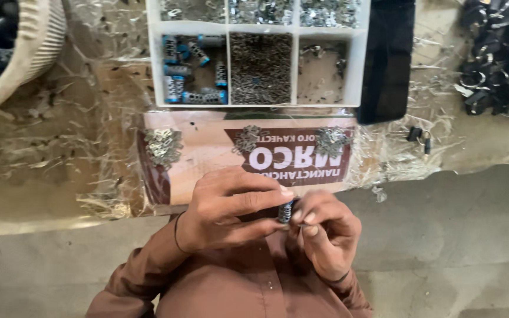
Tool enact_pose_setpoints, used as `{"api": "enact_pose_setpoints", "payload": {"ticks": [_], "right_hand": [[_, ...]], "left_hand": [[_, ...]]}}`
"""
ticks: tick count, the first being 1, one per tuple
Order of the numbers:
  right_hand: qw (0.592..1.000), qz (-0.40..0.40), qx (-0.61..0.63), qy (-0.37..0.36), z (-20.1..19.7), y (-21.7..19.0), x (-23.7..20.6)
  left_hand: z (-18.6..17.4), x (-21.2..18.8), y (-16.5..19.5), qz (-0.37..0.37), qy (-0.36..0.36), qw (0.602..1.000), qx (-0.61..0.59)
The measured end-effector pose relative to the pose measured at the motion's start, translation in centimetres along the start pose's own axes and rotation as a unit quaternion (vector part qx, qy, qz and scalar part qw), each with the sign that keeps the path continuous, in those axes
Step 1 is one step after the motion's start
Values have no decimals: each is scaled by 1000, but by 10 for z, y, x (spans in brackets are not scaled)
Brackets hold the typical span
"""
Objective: The person picks small metal and plastic hardware parts from a compartment box and piles on the workbench and fits them together by hand, pressing components into each other to build finished assemblies, then sets completed pieces aside. The person repeats this assembly cycle throughout the episode.
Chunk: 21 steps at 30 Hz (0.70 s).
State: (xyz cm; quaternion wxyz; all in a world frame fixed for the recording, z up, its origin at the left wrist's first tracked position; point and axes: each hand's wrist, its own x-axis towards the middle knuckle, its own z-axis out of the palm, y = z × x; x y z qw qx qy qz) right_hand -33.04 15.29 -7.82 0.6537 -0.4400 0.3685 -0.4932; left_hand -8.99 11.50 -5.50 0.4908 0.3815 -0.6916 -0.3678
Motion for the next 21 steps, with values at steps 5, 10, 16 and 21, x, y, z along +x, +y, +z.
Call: {"api": "enact_pose_setpoints", "payload": {"ticks": [5,10,16,21], "right_hand": [[997,-14,-66,-28,11,0,13],[987,-30,-159,-10,13,-2,13],[997,-19,-70,-15,10,1,13],[988,-12,-154,-3,7,-1,13]], "left_hand": [[-1,-3,-1,1,-1,1000,20],[-2,-5,-5,-2,-4,1000,21],[-1,-4,-5,2,-14,1000,14],[0,-3,-7,1,-9,1000,15]]}}
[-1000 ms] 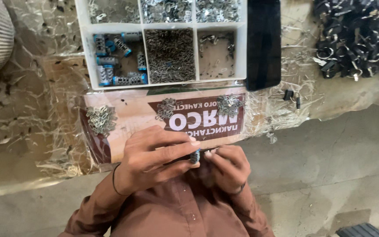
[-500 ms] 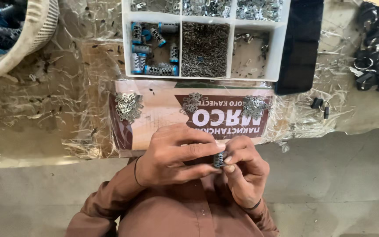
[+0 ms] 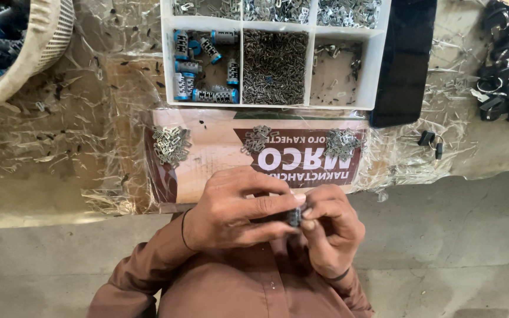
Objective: The person picks small metal and plastic hardware parts from a compartment box and piles on the workbench and fits them together by hand, pressing components into each other to build finished assemblies, then sets completed pieces aside. The person repeats this assembly cycle throughout the episode.
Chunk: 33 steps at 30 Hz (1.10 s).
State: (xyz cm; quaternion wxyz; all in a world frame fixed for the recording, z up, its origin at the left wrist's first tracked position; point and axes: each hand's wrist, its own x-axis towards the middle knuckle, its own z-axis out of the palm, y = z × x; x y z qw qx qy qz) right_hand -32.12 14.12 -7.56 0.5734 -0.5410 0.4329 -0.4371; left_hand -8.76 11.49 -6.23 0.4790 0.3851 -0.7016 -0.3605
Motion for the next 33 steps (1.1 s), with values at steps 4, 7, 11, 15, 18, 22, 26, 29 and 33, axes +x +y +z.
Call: {"api": "enact_pose_setpoints", "payload": {"ticks": [4,7,11,15,18,22,26,29,33], "right_hand": [[982,81,158,-64,-12,8,13],[941,147,300,-51,-16,16,14],[978,133,163,17,-13,21,4],[959,150,233,-53,-26,18,10],[962,181,187,-83,-51,5,26],[724,-157,-638,210,-85,-12,52],[724,-143,-641,213,-114,-18,75],[757,-145,-603,204,-117,-13,78],[965,-70,-6,253,-93,-8,50]], "left_hand": [[-1,1,-1,-1,-2,1000,10],[4,2,2,3,6,1000,19],[8,4,6,3,-17,999,33],[14,8,12,-19,-61,997,42],[24,14,15,-70,-49,995,57],[29,18,18,-110,12,994,5],[34,23,19,-172,31,983,-56],[33,28,18,-180,36,979,-86],[33,31,16,-203,45,967,-147]]}}
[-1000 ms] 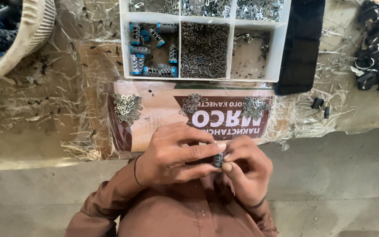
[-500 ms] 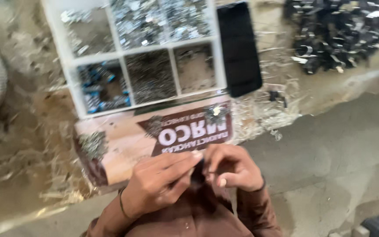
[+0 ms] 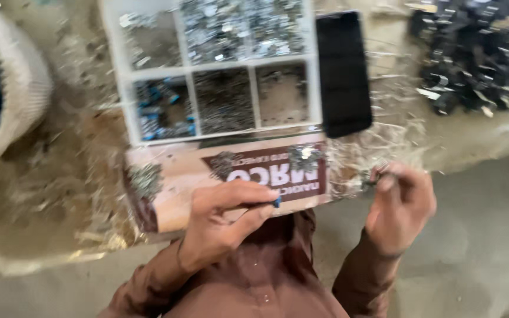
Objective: The person picks small metal and plastic hardware parts from a compartment box and piles on the workbench and fits them together by hand, pressing components into each other to build finished assemblies, then sets completed pieces aside. The person repeats this assembly cycle throughout the episode.
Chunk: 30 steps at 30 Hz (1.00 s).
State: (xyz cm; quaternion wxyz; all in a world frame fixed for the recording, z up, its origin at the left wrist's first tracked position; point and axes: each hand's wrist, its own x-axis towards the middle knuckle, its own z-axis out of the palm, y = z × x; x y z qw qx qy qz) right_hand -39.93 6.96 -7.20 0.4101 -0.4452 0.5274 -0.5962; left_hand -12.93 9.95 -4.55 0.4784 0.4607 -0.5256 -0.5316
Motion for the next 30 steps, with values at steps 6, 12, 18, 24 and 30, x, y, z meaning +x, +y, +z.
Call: {"api": "enact_pose_setpoints", "payload": {"ticks": [6,12,18,24,30], "right_hand": [[984,-39,-19,-175,28,-6,-41],[969,8,-83,-232,42,-28,-25],[963,49,-104,-245,68,-30,-35],[945,9,-97,-312,83,-31,-25],[939,-101,-167,-284,81,-52,-37]], "left_hand": [[2,-2,-2,-38,4,999,-12],[-10,-7,0,31,-6,999,25],[-22,-12,-1,69,25,994,79],[-42,-28,7,33,16,998,57],[-39,-34,9,-62,-14,991,-116]]}}
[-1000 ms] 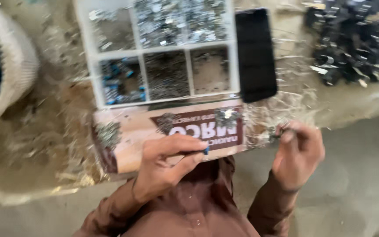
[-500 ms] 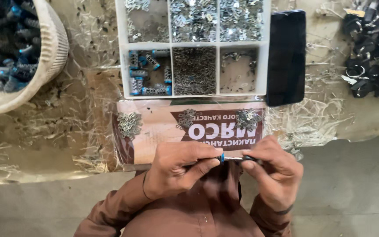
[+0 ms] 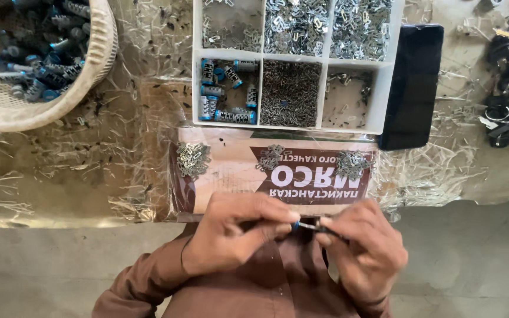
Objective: The person picks small metal and plastic hardware parts from a compartment box and piles on the workbench and fits them together by hand, pressing components into each other to build finished assemblies, then sets completed pieces aside. The person repeats this assembly cycle throughout the episode.
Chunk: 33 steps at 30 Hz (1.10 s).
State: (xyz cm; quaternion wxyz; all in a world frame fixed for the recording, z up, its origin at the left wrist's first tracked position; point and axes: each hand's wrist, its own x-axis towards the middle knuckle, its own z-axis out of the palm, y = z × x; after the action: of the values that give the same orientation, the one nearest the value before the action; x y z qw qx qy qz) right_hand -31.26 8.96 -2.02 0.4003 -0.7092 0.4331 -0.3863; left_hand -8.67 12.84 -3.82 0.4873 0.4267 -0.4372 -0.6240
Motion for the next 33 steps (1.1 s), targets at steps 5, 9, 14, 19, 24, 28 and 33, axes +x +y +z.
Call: {"api": "enact_pose_setpoints", "payload": {"ticks": [5,9,14,19,24,28,33], "right_hand": [[999,-10,27,30,20,-8,-8],[992,27,117,-29,33,11,-3],[997,16,65,-42,27,11,-9],[997,25,46,-55,26,4,-8],[992,46,102,-63,35,13,-5],[985,58,157,-45,36,15,-12],[978,81,188,-29,34,15,-15]], "left_hand": [[-3,-20,11,44,47,996,64],[-17,-20,5,-143,57,981,-117],[-15,-22,-4,-46,39,997,-53],[-4,-26,-6,110,66,983,131],[-12,-22,-4,155,78,967,184],[-7,-21,-4,178,96,965,169],[-7,-18,-7,181,89,966,160]]}}
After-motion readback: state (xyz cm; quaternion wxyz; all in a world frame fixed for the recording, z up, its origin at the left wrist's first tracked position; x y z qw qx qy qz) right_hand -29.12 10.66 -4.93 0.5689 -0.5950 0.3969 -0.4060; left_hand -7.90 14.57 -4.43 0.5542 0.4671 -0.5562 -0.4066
